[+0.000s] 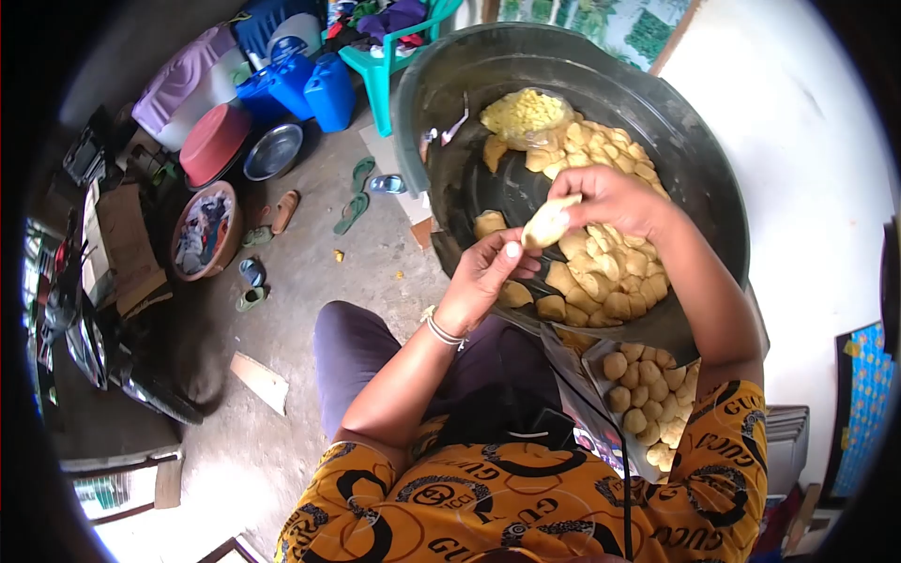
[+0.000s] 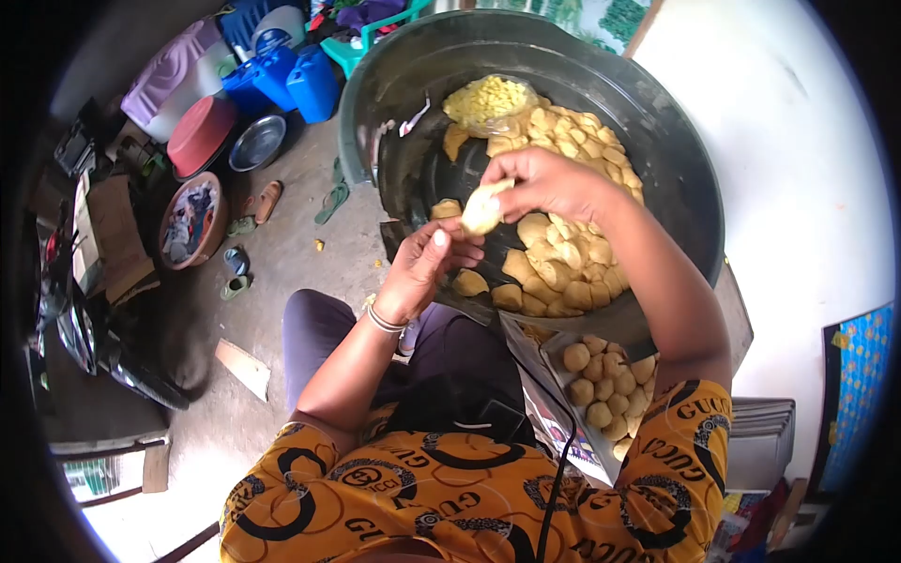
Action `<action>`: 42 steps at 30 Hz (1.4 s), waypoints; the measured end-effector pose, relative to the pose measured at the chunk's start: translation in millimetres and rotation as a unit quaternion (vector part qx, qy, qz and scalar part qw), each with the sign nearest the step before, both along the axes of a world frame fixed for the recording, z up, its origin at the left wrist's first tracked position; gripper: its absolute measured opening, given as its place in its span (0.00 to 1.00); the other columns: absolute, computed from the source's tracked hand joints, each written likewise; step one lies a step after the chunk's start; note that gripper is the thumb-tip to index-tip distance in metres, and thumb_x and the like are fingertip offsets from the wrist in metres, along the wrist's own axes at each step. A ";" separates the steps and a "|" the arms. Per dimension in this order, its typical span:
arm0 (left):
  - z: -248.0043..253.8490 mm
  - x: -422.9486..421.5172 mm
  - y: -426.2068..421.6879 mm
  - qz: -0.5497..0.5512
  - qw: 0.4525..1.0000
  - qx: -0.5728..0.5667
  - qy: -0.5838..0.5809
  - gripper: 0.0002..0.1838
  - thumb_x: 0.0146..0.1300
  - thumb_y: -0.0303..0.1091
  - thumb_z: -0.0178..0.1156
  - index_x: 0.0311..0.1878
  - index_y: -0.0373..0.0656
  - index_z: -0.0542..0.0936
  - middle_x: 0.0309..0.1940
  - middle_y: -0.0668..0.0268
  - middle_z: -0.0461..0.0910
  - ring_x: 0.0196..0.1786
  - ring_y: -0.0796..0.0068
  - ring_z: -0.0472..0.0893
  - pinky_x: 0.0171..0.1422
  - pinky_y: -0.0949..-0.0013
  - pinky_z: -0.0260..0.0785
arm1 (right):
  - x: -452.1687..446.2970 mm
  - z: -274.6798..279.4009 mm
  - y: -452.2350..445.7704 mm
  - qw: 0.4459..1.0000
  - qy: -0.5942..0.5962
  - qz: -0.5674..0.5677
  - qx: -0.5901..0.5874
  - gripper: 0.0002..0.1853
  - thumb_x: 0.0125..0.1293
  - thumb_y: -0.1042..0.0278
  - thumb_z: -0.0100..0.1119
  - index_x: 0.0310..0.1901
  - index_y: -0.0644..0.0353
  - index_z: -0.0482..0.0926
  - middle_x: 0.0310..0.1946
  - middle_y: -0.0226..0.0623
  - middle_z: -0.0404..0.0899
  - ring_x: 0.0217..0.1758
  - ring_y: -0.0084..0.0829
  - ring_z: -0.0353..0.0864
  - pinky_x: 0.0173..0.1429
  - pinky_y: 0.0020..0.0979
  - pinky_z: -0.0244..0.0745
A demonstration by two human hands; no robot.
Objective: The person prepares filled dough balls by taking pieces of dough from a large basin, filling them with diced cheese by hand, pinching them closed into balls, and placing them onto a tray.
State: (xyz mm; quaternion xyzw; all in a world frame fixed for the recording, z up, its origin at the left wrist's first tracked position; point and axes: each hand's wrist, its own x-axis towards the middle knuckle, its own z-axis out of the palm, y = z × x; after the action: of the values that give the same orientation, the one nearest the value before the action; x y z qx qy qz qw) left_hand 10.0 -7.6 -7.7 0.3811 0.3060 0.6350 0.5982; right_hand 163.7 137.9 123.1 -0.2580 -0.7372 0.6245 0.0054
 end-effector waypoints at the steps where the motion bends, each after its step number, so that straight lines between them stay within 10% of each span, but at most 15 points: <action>1: 5.1 -0.8 -1.8 -0.003 1.000 -0.012 -0.010 0.28 0.65 0.47 0.57 0.57 0.32 0.68 0.46 0.56 0.77 0.46 0.70 0.79 0.53 0.67 0.72 | -7.2 -4.9 -8.1 0.998 -0.029 0.033 0.046 0.11 0.59 0.72 0.62 0.43 0.63 0.75 0.40 0.32 0.78 0.42 0.22 0.77 0.46 0.25 0.74; 9: -0.9 4.5 -1.7 0.141 0.988 -0.008 0.056 0.09 0.60 0.21 0.57 0.43 0.31 0.76 0.32 0.62 0.80 0.31 0.78 0.81 0.34 0.75 0.76 | -23.1 -49.2 -23.0 0.978 0.034 0.041 0.200 0.13 0.57 0.79 0.56 0.45 0.63 0.73 0.39 0.32 0.74 0.44 0.23 0.73 0.49 0.26 0.70; 13: 4.5 7.6 -5.3 0.197 0.979 0.018 0.057 0.06 0.57 0.18 0.55 0.38 0.33 0.75 0.29 0.66 0.79 0.26 0.80 0.78 0.31 0.76 0.72 | -26.8 -41.2 -42.3 0.997 -0.059 -0.051 0.008 0.16 0.63 0.74 0.55 0.52 0.62 0.69 0.41 0.33 0.75 0.41 0.25 0.78 0.38 0.25 0.79; 25: 42.0 17.8 -32.3 0.242 0.967 0.077 -0.002 0.05 0.53 0.24 0.56 0.30 0.31 0.78 0.24 0.66 0.80 0.26 0.82 0.77 0.29 0.74 0.69 | -8.9 -31.2 -50.1 0.994 0.035 0.006 0.099 0.09 0.58 0.77 0.59 0.37 0.64 0.69 0.30 0.29 0.71 0.30 0.17 0.72 0.31 0.21 0.74; 33: 42.0 21.6 -35.3 0.243 0.966 0.072 0.053 0.09 0.52 0.29 0.57 0.28 0.30 0.77 0.16 0.61 0.76 0.20 0.76 0.75 0.25 0.69 0.67 | 21.3 -46.9 9.3 0.962 -0.041 0.127 0.237 0.18 0.61 0.77 0.55 0.53 0.67 0.67 0.43 0.34 0.71 0.45 0.25 0.72 0.52 0.26 0.69; 34: 40.3 22.2 -33.0 0.253 0.963 0.067 0.063 0.08 0.52 0.28 0.57 0.28 0.30 0.77 0.17 0.60 0.76 0.21 0.76 0.76 0.26 0.69 0.67 | -7.8 11.8 -70.0 0.942 -0.181 -0.006 0.282 0.20 0.59 0.74 0.63 0.53 0.67 0.73 0.44 0.43 0.76 0.47 0.33 0.75 0.53 0.32 0.73; 42: 31.3 35.3 -9.9 0.338 0.932 0.085 0.104 0.08 0.48 0.27 0.60 0.30 0.32 0.78 0.25 0.58 0.79 0.29 0.74 0.78 0.33 0.68 0.70 | 9.1 16.1 -47.4 0.938 -0.082 0.005 0.338 0.15 0.60 0.78 0.60 0.49 0.70 0.74 0.42 0.43 0.77 0.45 0.33 0.75 0.50 0.31 0.72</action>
State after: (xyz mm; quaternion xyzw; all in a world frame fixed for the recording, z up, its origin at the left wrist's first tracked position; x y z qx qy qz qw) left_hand 45.2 -17.4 23.6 0.3682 0.4220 0.7803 0.2786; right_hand 172.8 90.5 139.2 -0.2876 -0.9040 0.3151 0.0285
